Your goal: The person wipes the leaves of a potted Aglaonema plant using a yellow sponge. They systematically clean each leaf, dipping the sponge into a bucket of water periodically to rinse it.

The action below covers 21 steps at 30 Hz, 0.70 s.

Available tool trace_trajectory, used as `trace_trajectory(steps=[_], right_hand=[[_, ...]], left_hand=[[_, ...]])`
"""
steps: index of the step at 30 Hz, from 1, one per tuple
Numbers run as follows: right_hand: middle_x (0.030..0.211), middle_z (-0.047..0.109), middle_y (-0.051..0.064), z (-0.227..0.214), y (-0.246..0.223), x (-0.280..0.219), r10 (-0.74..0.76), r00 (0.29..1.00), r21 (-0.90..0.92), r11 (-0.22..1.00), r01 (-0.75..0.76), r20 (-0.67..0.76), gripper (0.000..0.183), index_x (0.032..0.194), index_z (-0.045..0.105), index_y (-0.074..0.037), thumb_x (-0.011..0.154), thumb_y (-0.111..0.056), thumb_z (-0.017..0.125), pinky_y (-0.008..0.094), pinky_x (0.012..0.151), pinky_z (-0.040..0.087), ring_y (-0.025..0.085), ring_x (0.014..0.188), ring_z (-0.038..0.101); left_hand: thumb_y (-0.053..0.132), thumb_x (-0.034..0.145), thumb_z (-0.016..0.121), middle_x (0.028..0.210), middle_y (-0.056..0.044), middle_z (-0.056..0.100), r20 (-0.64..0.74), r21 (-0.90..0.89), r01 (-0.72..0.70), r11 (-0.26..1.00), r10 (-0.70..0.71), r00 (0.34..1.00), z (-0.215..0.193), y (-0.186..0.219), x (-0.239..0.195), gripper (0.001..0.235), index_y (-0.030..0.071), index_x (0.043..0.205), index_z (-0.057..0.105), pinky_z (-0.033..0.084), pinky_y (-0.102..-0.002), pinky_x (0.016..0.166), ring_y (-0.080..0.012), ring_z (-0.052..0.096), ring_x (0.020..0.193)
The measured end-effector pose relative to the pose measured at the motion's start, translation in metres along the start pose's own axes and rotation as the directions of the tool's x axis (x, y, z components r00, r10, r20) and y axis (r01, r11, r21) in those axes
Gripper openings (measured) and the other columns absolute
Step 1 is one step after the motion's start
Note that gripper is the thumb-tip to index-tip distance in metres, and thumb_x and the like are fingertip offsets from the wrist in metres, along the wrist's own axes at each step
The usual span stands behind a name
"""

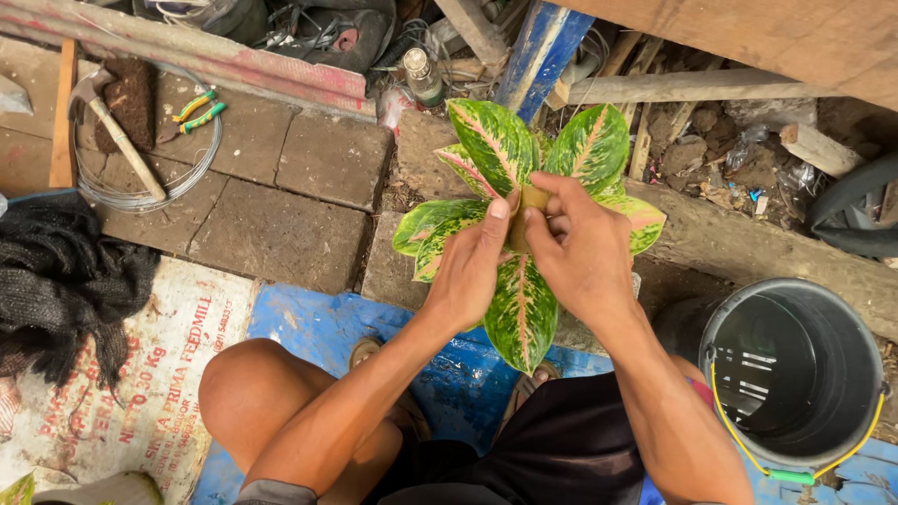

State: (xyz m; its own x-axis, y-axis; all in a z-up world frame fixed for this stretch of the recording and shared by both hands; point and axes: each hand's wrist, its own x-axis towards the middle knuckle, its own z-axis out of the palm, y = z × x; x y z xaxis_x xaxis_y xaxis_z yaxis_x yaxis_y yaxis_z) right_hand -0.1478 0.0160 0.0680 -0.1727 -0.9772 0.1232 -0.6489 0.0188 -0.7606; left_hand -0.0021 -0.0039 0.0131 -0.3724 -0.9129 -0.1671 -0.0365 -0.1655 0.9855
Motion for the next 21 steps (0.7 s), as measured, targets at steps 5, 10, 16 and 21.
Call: trace_trajectory(steps=[5, 10, 16, 21], right_hand=[[0.084, 0.070, 0.007, -0.004, -0.010, -0.007, -0.035, 0.998, 0.086, 0.996, 0.039, -0.042, 0.036, 0.129, 0.067, -0.005, 0.094, -0.002, 0.073, 0.023, 0.060, 0.055, 0.009, 0.069, 0.065], [0.109, 0.073, 0.011, -0.039, -0.002, -0.002, -0.159, 0.967, 0.421, 0.877, 0.230, -0.197, 0.029, 0.136, 0.061, 0.000, 0.108, 0.007, 0.066, 0.025, 0.084, 0.064, 0.012, 0.099, 0.074], [0.111, 0.072, 0.010, -0.067, 0.017, 0.031, -0.133, 0.974, 0.440, 0.875, 0.203, -0.185, 0.039, 0.130, 0.057, -0.003, 0.093, 0.008, 0.064, 0.024, 0.087, 0.062, 0.012, 0.099, 0.073], [0.103, 0.077, 0.007, -0.044, 0.030, 0.050, -0.144, 0.967, 0.141, 0.983, 0.116, 0.209, 0.024, 0.118, 0.075, -0.009, 0.096, 0.000, 0.072, 0.027, 0.073, 0.058, 0.014, 0.085, 0.072]], left_hand=[[0.066, 0.106, 0.012, 0.128, -0.028, 0.069, 0.042, 0.218, -0.108, 0.970, 0.101, 0.994, -0.004, 0.007, -0.004, 0.091, -0.002, 0.144, 0.058, 0.051, -0.046, 0.106, -0.0383, 0.065, 0.124], [0.059, 0.105, 0.030, 0.137, -0.026, 0.063, 0.068, 0.096, -0.189, 0.977, 0.183, 0.981, -0.003, 0.013, -0.005, 0.081, -0.005, 0.153, 0.042, 0.054, -0.045, 0.103, -0.0356, 0.065, 0.127], [0.030, 0.091, 0.072, 0.112, -0.014, 0.074, -0.082, 0.400, -0.158, 0.903, 0.207, 0.975, 0.014, 0.017, -0.010, 0.056, 0.005, 0.140, 0.058, 0.063, -0.036, 0.076, -0.0241, 0.077, 0.085], [0.009, 0.092, 0.068, 0.109, -0.007, 0.073, -0.011, 0.634, -0.483, 0.604, 0.632, 0.775, 0.020, 0.006, -0.012, 0.033, 0.019, 0.123, 0.070, 0.056, -0.034, 0.068, -0.0235, 0.073, 0.082]])
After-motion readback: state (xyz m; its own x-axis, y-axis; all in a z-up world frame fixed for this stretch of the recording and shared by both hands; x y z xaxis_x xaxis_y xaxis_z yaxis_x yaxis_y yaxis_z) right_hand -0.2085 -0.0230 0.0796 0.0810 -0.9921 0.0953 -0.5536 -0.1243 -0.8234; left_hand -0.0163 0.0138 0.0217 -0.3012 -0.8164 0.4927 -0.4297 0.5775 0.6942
